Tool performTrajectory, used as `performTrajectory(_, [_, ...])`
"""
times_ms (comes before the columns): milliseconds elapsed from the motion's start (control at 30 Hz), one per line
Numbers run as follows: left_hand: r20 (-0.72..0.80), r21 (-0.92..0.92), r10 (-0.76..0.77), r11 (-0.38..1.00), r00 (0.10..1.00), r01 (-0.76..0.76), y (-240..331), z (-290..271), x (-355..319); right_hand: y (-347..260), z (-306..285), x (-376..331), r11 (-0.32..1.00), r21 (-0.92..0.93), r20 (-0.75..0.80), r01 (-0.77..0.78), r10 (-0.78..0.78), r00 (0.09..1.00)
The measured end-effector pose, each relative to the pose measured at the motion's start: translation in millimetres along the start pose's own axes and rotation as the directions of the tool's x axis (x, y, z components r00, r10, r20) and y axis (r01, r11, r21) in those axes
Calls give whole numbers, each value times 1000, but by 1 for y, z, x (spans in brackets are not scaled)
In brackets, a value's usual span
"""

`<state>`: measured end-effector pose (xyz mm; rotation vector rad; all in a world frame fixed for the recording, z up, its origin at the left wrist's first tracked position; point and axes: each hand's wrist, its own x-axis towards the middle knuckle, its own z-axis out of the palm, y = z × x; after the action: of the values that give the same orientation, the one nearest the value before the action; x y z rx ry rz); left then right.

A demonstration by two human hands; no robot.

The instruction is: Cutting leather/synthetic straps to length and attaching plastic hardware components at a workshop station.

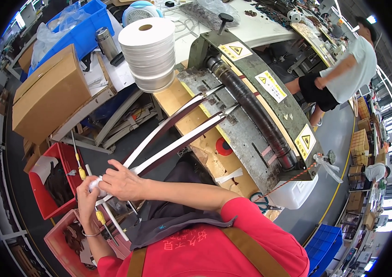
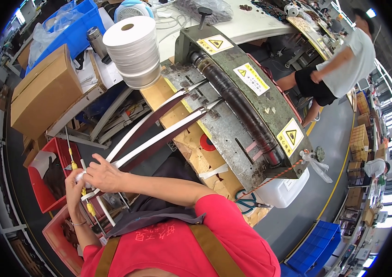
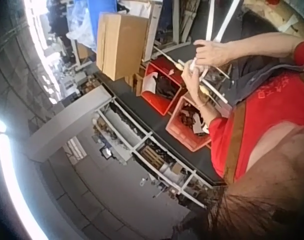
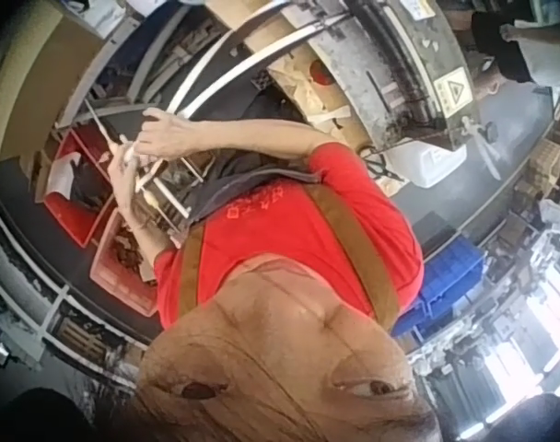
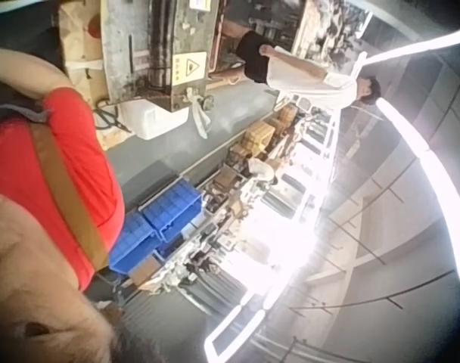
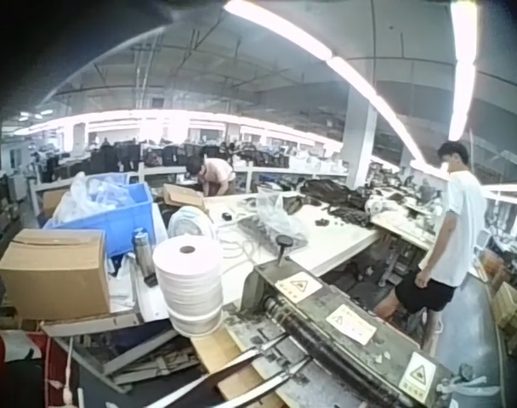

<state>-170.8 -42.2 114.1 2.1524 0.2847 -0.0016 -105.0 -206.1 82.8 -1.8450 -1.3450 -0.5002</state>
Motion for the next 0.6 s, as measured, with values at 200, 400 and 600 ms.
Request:
performTrajectory(200, [244, -809, 28, 557, 969, 188, -25, -5, -12, 5, 11, -8, 999, -10, 36, -36, 36, 999])
performTrajectory(400, [-88, -994, -254, 92, 963, -66, 1, 10, -21, 2, 11, -11, 996, -25, 109, -89, 91, 990])
performTrajectory(600, [-101, -987, -18, 125, 995, -98, -3, 2, -18, 3, 13, -12, 985, -14, 111, -174, 175, 978])
